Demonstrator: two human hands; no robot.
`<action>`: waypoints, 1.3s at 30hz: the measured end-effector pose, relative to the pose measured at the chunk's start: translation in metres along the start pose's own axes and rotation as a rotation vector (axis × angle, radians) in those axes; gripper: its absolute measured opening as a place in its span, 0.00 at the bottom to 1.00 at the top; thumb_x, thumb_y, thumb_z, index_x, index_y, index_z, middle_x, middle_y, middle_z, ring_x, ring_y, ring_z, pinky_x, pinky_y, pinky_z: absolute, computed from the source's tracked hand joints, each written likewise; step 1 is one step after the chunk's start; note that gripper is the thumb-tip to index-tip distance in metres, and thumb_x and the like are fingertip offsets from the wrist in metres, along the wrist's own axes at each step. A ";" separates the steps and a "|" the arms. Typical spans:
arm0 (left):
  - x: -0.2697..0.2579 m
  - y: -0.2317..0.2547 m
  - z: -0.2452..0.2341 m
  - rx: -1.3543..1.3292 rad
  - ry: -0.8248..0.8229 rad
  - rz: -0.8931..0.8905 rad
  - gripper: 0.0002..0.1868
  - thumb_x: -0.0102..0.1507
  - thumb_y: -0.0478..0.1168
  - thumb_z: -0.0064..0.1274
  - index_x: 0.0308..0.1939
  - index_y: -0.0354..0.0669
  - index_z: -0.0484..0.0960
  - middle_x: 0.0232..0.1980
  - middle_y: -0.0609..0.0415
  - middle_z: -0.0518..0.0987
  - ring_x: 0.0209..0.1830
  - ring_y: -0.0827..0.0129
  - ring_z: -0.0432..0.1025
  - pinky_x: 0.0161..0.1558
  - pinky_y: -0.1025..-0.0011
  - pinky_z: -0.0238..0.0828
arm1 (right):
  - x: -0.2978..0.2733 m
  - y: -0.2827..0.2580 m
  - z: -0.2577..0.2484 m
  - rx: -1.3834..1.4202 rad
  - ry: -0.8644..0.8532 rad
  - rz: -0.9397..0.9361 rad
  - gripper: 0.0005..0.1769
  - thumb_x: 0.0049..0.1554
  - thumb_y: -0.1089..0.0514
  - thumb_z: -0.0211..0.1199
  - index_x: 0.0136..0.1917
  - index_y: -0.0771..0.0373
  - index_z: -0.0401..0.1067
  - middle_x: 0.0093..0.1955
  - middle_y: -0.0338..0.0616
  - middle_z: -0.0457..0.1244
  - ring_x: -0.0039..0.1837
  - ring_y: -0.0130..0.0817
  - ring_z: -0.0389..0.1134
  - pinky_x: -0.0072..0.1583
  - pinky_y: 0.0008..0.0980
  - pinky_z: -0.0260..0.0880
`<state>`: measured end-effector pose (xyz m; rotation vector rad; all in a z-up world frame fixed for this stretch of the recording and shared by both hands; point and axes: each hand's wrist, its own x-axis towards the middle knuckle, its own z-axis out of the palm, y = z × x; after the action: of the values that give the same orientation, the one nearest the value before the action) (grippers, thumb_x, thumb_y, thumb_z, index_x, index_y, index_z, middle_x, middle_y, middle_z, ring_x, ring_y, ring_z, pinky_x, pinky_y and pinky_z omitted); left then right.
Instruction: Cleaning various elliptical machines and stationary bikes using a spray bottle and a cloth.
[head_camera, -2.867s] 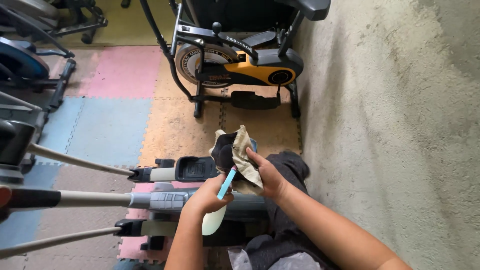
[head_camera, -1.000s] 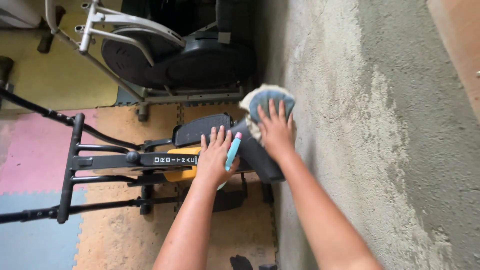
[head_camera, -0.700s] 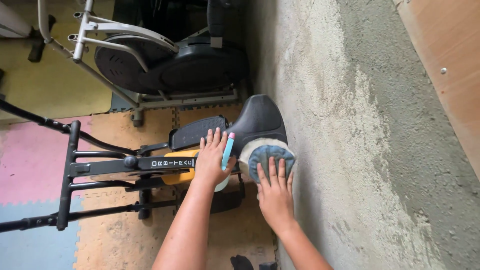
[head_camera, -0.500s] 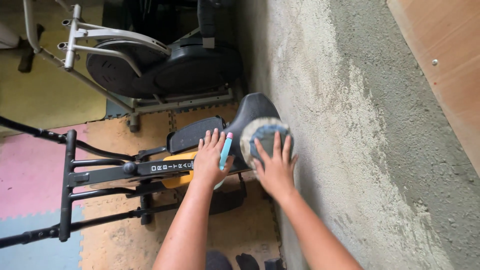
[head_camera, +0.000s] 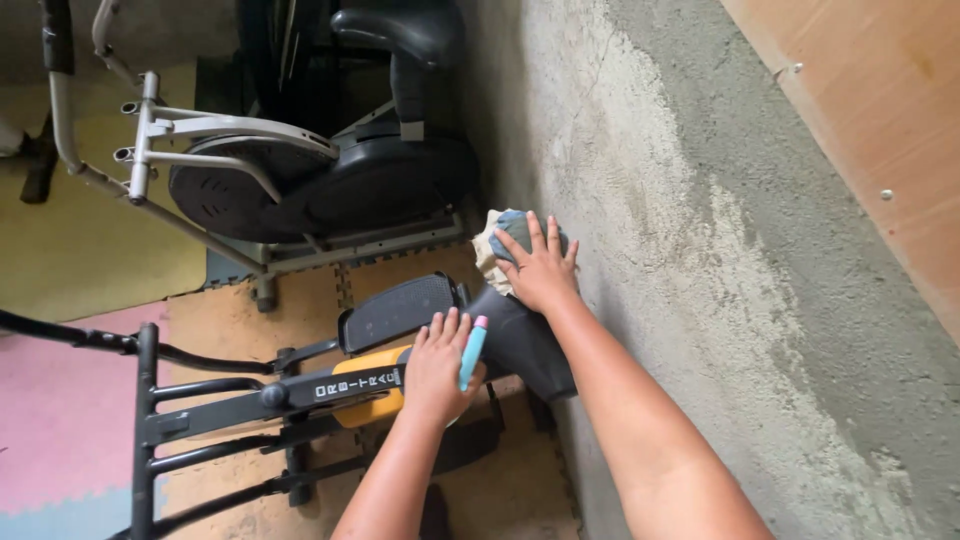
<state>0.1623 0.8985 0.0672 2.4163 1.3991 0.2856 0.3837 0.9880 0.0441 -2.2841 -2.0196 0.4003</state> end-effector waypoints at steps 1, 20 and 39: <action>0.000 -0.003 0.000 0.002 -0.003 0.003 0.43 0.52 0.46 0.59 0.71 0.39 0.66 0.74 0.36 0.64 0.74 0.42 0.58 0.71 0.51 0.51 | 0.000 -0.002 0.003 0.004 0.000 0.003 0.32 0.62 0.31 0.49 0.79 0.20 0.49 0.87 0.40 0.27 0.86 0.53 0.24 0.76 0.74 0.29; 0.000 -0.044 0.003 -0.140 0.016 0.242 0.39 0.55 0.44 0.57 0.69 0.35 0.68 0.73 0.35 0.66 0.73 0.44 0.61 0.71 0.53 0.55 | -0.221 -0.015 0.032 0.018 0.277 -0.137 0.33 0.56 0.49 0.60 0.74 0.34 0.60 0.85 0.34 0.42 0.86 0.44 0.36 0.80 0.60 0.33; -0.018 -0.023 0.030 -0.389 0.260 0.082 0.36 0.55 0.39 0.58 0.69 0.40 0.69 0.75 0.39 0.65 0.79 0.39 0.52 0.76 0.47 0.44 | -0.001 -0.011 -0.005 -0.120 0.037 -0.412 0.26 0.59 0.34 0.55 0.70 0.35 0.69 0.84 0.38 0.43 0.86 0.42 0.32 0.76 0.76 0.26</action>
<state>0.1445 0.8884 0.0309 2.1684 1.2079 0.8363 0.3740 0.9895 0.0516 -1.8392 -2.4720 0.2088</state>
